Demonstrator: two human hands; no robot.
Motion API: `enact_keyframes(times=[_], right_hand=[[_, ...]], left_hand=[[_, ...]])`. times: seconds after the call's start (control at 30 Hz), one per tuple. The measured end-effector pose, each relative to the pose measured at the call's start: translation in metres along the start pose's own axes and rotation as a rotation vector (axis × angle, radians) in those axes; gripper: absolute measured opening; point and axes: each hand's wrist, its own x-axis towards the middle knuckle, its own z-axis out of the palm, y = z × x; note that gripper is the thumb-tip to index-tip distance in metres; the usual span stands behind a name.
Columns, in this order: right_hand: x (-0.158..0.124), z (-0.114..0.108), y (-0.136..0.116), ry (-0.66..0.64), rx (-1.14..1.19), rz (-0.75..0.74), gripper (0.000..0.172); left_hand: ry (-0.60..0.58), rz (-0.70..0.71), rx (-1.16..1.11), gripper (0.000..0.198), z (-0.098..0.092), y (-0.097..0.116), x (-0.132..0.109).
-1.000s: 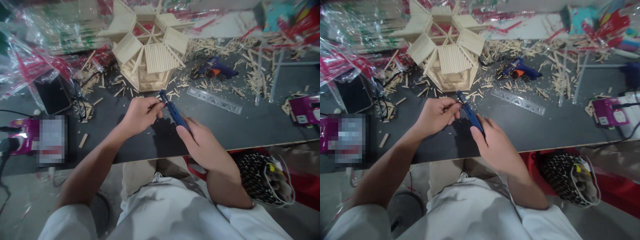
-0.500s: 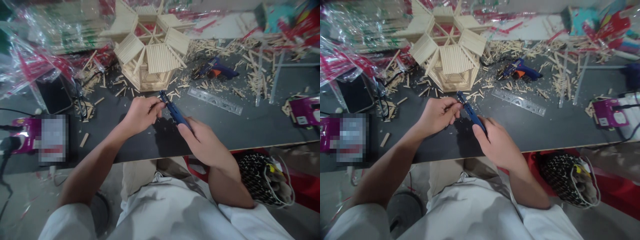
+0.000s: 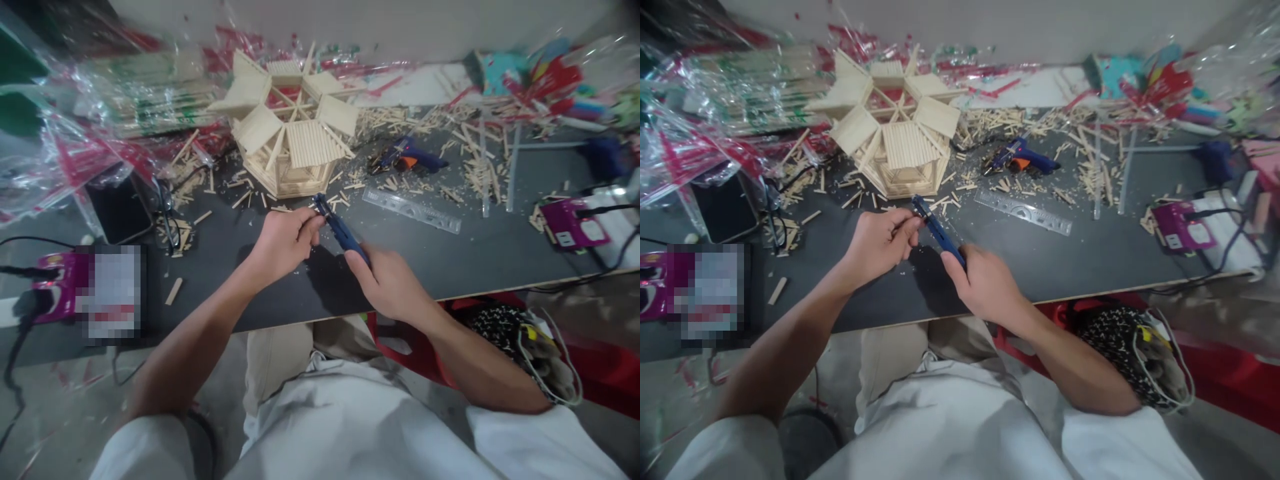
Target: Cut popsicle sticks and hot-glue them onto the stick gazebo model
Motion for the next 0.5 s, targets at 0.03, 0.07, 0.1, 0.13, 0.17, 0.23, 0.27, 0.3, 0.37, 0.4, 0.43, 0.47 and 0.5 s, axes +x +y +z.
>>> enact_keyframes(times=[0.03, 0.07, 0.1, 0.13, 0.17, 0.23, 0.27, 0.3, 0.37, 0.4, 0.43, 0.47, 0.5], right_hand=[[0.0006, -0.0004, -0.0008, -0.018, -0.033, 0.008, 0.05], [0.0012, -0.0008, -0.0019, -0.034, -0.065, 0.016, 0.051], [0.0016, -0.0013, -0.0032, -0.05, -0.095, 0.026, 0.051], [0.0018, -0.0017, -0.0047, -0.066, -0.122, 0.036, 0.05], [0.0019, -0.0022, -0.0061, -0.083, -0.144, 0.046, 0.05], [0.0019, -0.0031, -0.0083, -0.108, -0.176, 0.06, 0.049], [0.0017, -0.0035, -0.0089, -0.115, -0.188, 0.066, 0.049], [0.0016, -0.0039, -0.0092, -0.12, -0.198, 0.07, 0.048], [0.0011, -0.0046, -0.0087, -0.124, -0.214, 0.076, 0.048], [0.0007, -0.005, -0.0081, -0.123, -0.221, 0.08, 0.048], [0.0002, -0.0054, -0.0073, -0.123, -0.227, 0.082, 0.048], [-0.0005, -0.0058, -0.0065, -0.122, -0.234, 0.082, 0.048], [-0.0014, -0.006, -0.0056, -0.122, -0.24, 0.077, 0.049]], left_hand=[[0.001, -0.016, -0.011, 0.035, -0.0003, 0.0011, -0.0008], [-0.001, -0.034, -0.027, 0.035, -0.0006, 0.0019, -0.0015], [-0.005, -0.056, -0.046, 0.036, -0.001, 0.0024, -0.002], [-0.012, -0.078, -0.064, 0.036, -0.0014, 0.0027, -0.0025], [-0.021, -0.098, -0.079, 0.036, -0.0018, 0.0028, -0.0027], [-0.038, -0.127, -0.092, 0.036, -0.0025, 0.0024, -0.0028], [-0.043, -0.132, -0.095, 0.036, -0.0026, 0.0022, -0.0026], [-0.049, -0.131, -0.098, 0.037, -0.0027, 0.0019, -0.0025], [-0.06, -0.123, -0.105, 0.037, -0.0028, 0.0014, -0.0023], [-0.065, -0.121, -0.111, 0.037, -0.0028, 0.0013, -0.0023], [-0.072, -0.122, -0.118, 0.037, -0.0029, 0.0014, -0.0023], [-0.083, -0.131, -0.13, 0.037, -0.0029, 0.0016, -0.0024], [-0.101, -0.147, -0.147, 0.037, -0.003, 0.0019, -0.0026]])
